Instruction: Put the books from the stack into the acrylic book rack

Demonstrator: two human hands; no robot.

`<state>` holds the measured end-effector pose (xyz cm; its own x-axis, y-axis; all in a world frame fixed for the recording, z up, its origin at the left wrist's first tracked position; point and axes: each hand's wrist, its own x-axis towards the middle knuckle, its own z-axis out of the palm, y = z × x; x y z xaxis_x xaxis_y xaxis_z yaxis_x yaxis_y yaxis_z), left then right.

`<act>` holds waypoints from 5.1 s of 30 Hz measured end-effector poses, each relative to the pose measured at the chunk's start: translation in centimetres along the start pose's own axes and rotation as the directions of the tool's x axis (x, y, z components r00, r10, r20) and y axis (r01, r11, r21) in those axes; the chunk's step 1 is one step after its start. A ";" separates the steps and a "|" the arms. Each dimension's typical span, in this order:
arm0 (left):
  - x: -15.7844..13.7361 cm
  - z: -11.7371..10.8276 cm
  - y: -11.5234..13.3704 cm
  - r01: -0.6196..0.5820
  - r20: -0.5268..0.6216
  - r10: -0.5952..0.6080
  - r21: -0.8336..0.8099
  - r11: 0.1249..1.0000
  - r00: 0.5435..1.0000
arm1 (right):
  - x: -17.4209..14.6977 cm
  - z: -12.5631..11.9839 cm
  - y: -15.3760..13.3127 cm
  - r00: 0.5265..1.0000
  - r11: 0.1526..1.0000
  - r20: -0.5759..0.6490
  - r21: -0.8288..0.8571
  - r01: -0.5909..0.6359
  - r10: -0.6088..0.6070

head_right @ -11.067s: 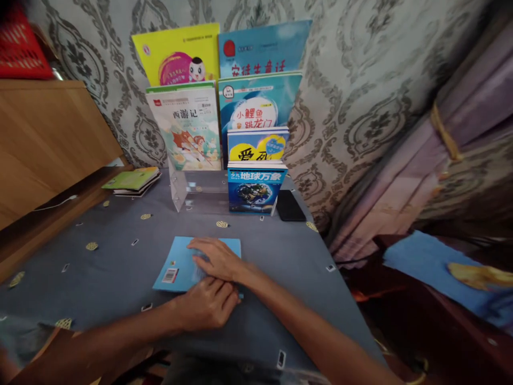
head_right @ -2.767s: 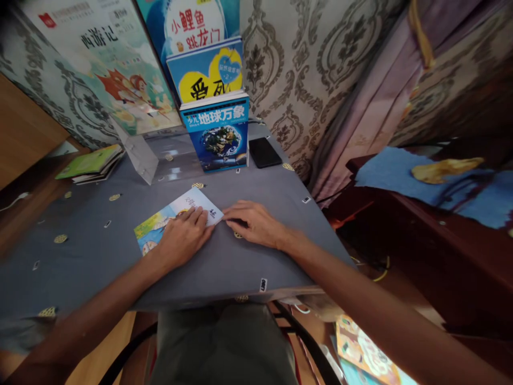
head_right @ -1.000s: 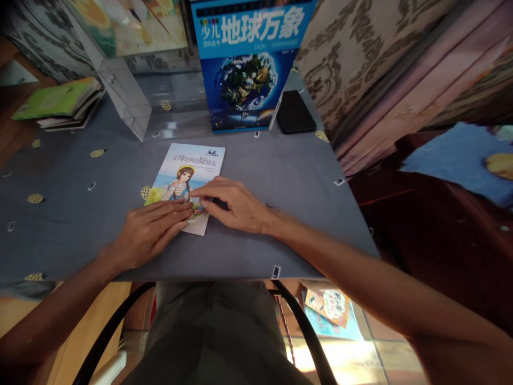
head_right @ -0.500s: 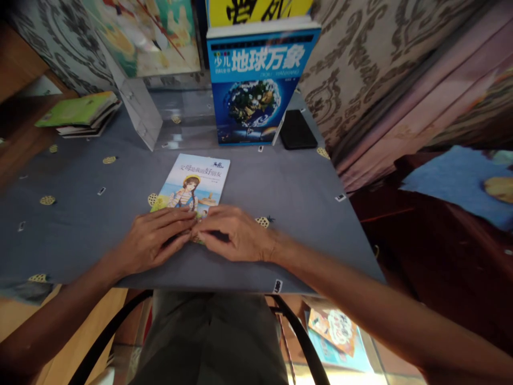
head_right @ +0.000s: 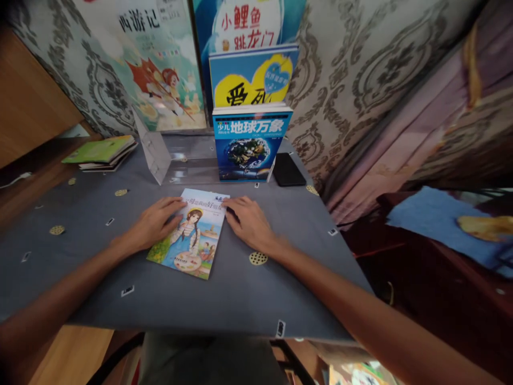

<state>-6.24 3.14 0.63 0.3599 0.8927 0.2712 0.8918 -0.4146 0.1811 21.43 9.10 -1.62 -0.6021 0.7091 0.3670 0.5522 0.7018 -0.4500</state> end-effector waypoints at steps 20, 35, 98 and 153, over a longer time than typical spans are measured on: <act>2.0 2.3 -2.1 -0.010 0.011 0.010 -0.001 1.000 1.000 | 1.0 -1.1 -0.9 0.981 0.977 -0.064 0.126 -0.172 0.181; 0.7 -1.5 6.3 -0.271 0.171 0.257 0.061 0.961 0.951 | -0.6 -0.6 -3.0 0.987 0.832 0.158 0.540 -0.123 0.044; 1.0 -1.1 -0.8 0.390 0.162 -0.366 -0.571 0.723 0.916 | -1.1 0.2 -1.0 0.998 0.998 -0.037 -0.037 0.052 -0.053; 0.8 0.8 3.5 0.164 0.195 -0.502 -0.981 -0.105 0.843 | -1.6 -0.2 -4.2 0.986 0.655 0.150 0.738 -0.161 0.073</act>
<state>-2.65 2.58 0.72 -0.0907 0.9948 -0.0465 -0.3029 0.0169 0.9529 20.19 5.10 -0.15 -0.6402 0.7398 0.2070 0.0329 0.2957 -0.9547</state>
